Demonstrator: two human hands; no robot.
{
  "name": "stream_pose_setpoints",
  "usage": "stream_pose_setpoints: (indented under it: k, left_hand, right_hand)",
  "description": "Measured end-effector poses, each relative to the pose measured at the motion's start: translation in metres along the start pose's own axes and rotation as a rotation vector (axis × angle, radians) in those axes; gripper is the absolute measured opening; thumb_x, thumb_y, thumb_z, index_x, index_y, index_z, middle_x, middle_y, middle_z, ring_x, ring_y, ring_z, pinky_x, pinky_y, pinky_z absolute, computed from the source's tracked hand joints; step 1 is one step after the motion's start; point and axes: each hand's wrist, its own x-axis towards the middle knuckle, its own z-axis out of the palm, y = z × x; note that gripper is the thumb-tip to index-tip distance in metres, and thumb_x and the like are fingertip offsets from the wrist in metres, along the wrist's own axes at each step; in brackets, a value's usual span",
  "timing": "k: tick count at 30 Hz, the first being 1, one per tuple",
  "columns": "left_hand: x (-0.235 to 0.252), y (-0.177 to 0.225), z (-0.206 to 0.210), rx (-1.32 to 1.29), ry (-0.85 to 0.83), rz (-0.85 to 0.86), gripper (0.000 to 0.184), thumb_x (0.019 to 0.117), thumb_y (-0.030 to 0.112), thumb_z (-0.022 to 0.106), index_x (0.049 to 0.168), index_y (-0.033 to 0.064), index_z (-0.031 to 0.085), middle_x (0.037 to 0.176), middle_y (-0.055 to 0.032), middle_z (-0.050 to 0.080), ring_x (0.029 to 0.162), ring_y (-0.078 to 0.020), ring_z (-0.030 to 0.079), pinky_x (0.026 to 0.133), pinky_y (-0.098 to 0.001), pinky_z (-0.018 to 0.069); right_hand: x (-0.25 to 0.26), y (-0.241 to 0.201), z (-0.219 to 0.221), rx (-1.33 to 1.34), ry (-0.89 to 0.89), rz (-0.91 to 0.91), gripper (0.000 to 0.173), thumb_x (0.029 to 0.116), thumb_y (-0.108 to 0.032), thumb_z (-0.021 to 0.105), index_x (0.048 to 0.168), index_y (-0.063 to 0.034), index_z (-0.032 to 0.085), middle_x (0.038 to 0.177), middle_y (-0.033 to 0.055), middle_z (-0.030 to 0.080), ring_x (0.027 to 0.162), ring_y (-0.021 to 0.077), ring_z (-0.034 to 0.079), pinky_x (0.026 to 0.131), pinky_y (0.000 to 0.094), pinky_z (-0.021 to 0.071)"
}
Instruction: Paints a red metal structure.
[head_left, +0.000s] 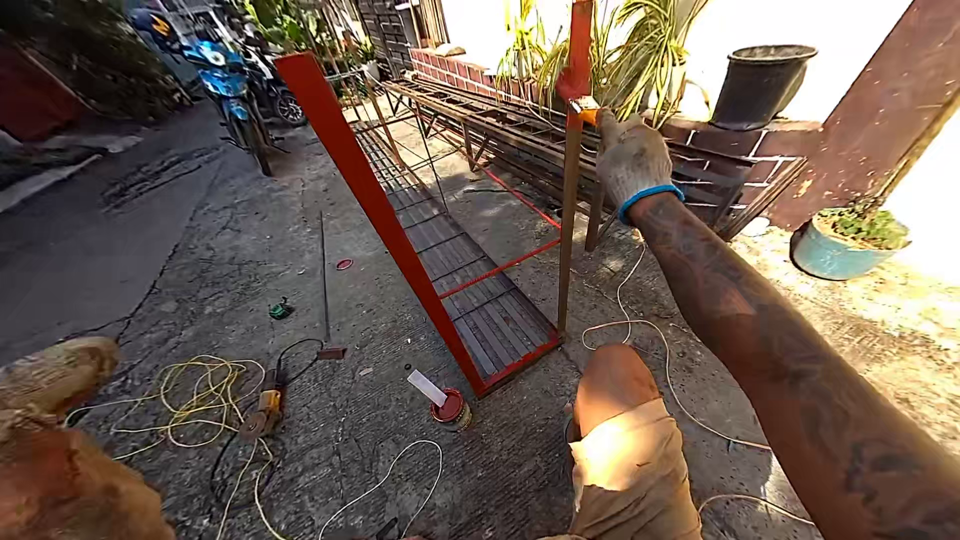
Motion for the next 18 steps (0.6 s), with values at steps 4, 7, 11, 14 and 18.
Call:
stream_pose_setpoints:
  k: [4,7,11,14,18]
  left_hand:
    - [-0.005,-0.066,0.039,0.457,-0.226,-0.455,0.039,0.0977,0.038,0.064,0.109,0.0017,0.071,0.101,-0.0049,0.073,0.092,-0.0095,0.068,0.088,-0.0345,0.0558]
    - [-0.014,-0.122,0.040,0.665,-0.564,-0.692,0.045,0.0989,0.046,0.061,0.114,0.0060,0.073,0.111,-0.0140,0.073,0.105,-0.0281,0.069,0.097,-0.0569,0.0513]
    - [-0.029,-0.151,0.055,0.598,-0.654,-0.788,0.036,0.1002,0.035,0.064,0.116,0.0036,0.071,0.109,-0.0124,0.073,0.099,-0.0215,0.070,0.095,-0.0464,0.0546]
    - [-0.036,-0.149,0.046,0.486,-0.607,-0.841,0.034,0.1003,0.033,0.064,0.116,0.0031,0.070,0.104,-0.0076,0.074,0.091,-0.0136,0.071,0.088,-0.0362,0.0573]
    - [-0.046,-0.149,0.028,0.346,-0.550,-0.887,0.031,0.1027,0.030,0.059,0.114,0.0038,0.070,0.100,-0.0048,0.075,0.085,-0.0109,0.071,0.080,-0.0306,0.0578]
  right_hand:
    - [-0.021,0.026,-0.028,-0.027,-0.138,-0.055,0.037,0.1002,-0.026,0.050,0.133,-0.0233,0.066,0.121,0.0206,0.071,0.117,0.0445,0.066,0.090,0.0697,0.0507]
    - [-0.010,0.011,-0.082,0.020,-0.005,-0.027,0.039,0.1003,-0.026,0.047,0.134,-0.0229,0.066,0.124,0.0204,0.070,0.121,0.0435,0.064,0.094,0.0696,0.0477]
    - [0.029,-0.014,-0.098,0.005,0.116,0.013,0.039,0.0997,-0.024,0.046,0.133,-0.0194,0.066,0.128,0.0177,0.069,0.125,0.0383,0.063,0.100,0.0637,0.0488]
    - [0.028,-0.020,-0.060,-0.053,0.042,0.021,0.036,0.1017,-0.019,0.048,0.134,-0.0133,0.062,0.124,0.0235,0.068,0.120,0.0433,0.064,0.093,0.0655,0.0518]
    - [-0.006,0.004,-0.019,-0.071,-0.087,0.058,0.035,0.1015,-0.022,0.047,0.131,-0.0170,0.065,0.121,0.0237,0.070,0.117,0.0456,0.066,0.090,0.0690,0.0511]
